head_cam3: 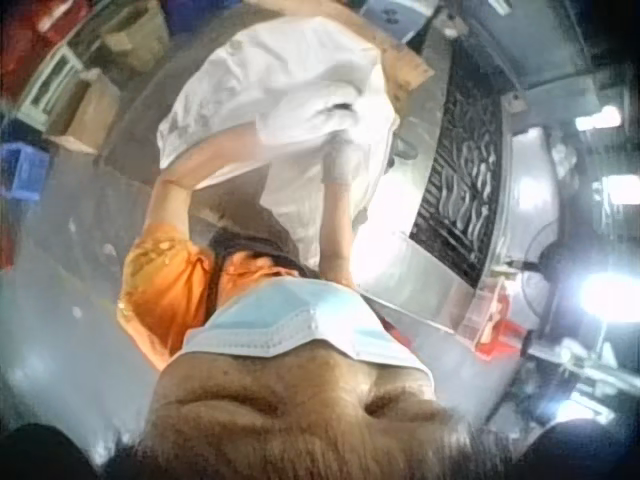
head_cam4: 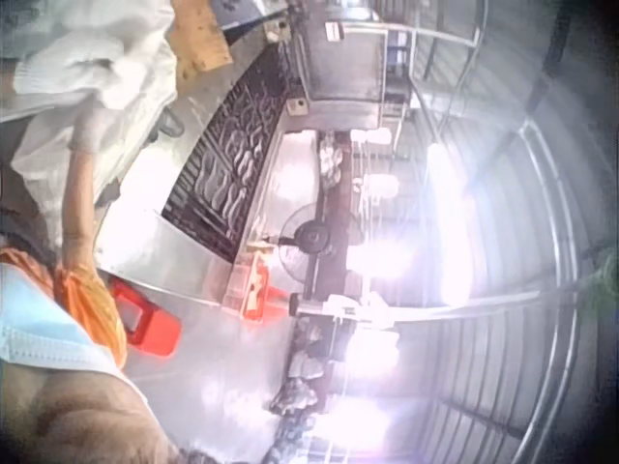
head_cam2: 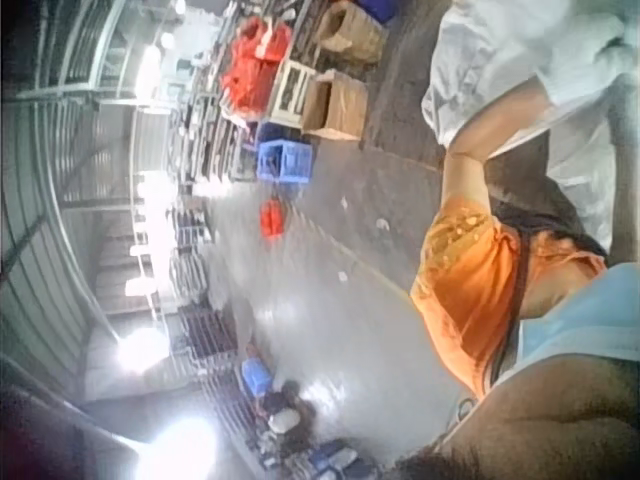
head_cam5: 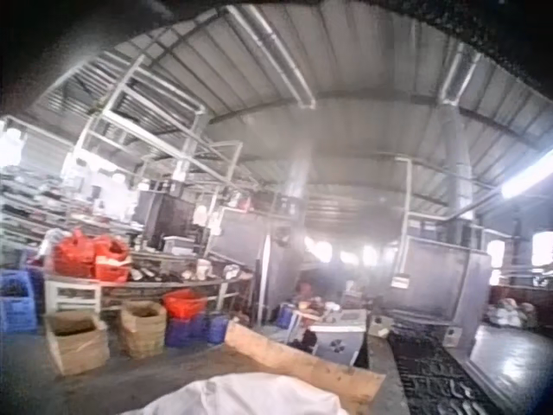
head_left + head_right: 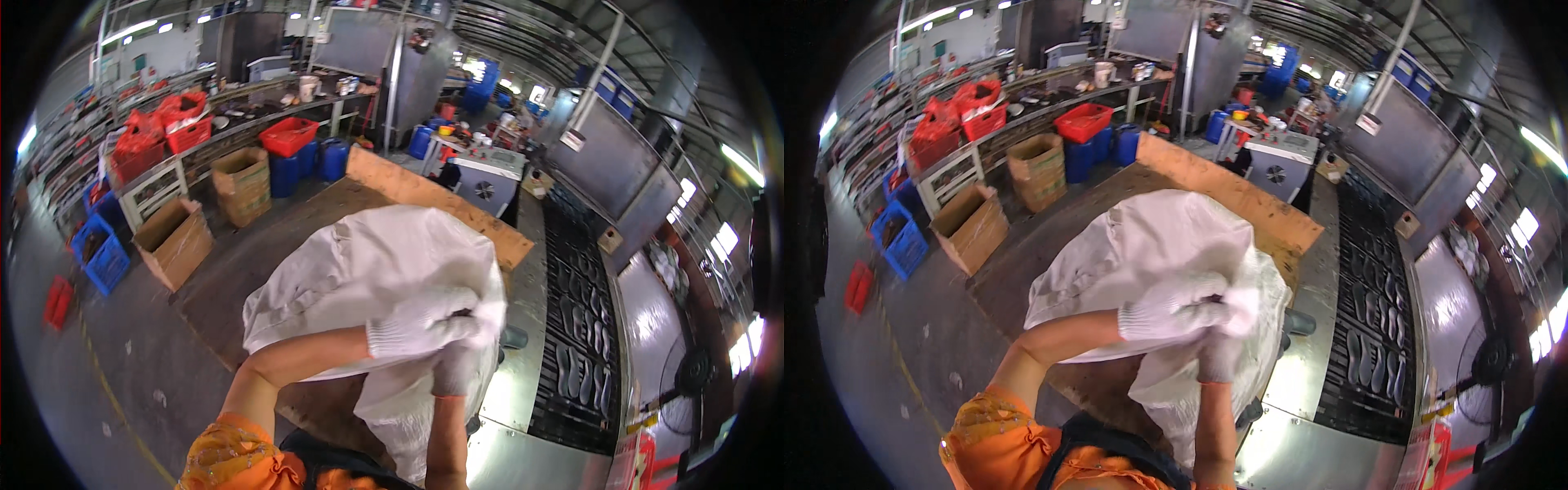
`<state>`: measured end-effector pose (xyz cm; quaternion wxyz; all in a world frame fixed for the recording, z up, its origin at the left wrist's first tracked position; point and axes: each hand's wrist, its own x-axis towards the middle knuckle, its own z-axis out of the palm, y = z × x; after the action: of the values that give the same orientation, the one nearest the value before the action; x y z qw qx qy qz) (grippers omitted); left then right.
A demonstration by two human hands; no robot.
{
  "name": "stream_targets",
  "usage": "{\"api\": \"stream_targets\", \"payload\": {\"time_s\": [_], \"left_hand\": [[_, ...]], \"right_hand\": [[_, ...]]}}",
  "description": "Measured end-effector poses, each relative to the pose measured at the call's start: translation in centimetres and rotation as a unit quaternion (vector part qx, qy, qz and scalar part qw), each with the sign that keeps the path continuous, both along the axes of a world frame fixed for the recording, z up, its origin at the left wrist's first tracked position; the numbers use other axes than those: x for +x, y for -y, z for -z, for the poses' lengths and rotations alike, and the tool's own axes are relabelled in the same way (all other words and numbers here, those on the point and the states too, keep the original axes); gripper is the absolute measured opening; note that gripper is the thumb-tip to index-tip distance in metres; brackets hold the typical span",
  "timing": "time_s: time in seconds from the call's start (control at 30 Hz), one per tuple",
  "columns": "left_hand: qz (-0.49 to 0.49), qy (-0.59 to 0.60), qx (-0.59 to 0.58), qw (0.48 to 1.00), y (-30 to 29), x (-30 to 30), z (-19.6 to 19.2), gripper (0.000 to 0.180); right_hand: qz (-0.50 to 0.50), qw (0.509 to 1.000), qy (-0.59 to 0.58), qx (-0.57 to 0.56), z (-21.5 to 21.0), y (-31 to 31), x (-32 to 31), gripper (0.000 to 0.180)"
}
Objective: The person takes black slippers from a large white sack and places them onto a moving conveyor belt. They arrange the slippers in pairs on the belt, ensuring they are aligned correctly as the belt moves them away. The person repeatedly reaches into the sack to retrieve more slippers and continues the process throughout the clip.
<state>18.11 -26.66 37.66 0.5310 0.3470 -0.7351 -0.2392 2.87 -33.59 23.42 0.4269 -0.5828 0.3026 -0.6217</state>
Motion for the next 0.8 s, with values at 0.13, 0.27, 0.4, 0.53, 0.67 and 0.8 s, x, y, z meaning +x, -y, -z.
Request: {"api": "stream_targets", "payload": {"time_s": [0.13, 0.27, 0.4, 0.53, 0.67, 0.8], "left_hand": [[-0.276, 0.183, -0.024, 0.943, -4.2, 6.9, 5.5, 0.068], [-0.356, 0.285, 0.130, 0.880, -8.2, 12.4, 15.2, 0.071], [-0.290, 0.223, 0.158, 0.917, -10.6, 13.7, 19.8, 0.052], [-0.320, -0.096, 0.164, 0.928, -8.3, 12.3, 16.2, 0.032], [-0.144, -0.371, 0.055, 0.916, -1.9, 8.7, 10.9, 0.030], [-0.113, -0.233, 0.043, 0.965, 1.5, 6.6, 13.8, 0.034]], "right_hand": [[-0.053, 0.960, 0.257, 0.094, -4.7, -0.7, -2.6, 0.044], [-0.059, 0.968, 0.238, 0.056, -8.9, -3.6, -0.8, 0.049], [-0.047, 0.976, 0.203, 0.067, -10.8, -3.8, -0.7, 0.049], [-0.082, 0.967, 0.223, 0.095, -10.0, -1.8, -2.9, 0.049], [0.069, 0.985, 0.105, 0.122, -5.5, 0.6, -3.3, 0.041], [0.108, 0.966, 0.129, 0.195, -0.3, 1.5, -0.5, 0.041]]}}
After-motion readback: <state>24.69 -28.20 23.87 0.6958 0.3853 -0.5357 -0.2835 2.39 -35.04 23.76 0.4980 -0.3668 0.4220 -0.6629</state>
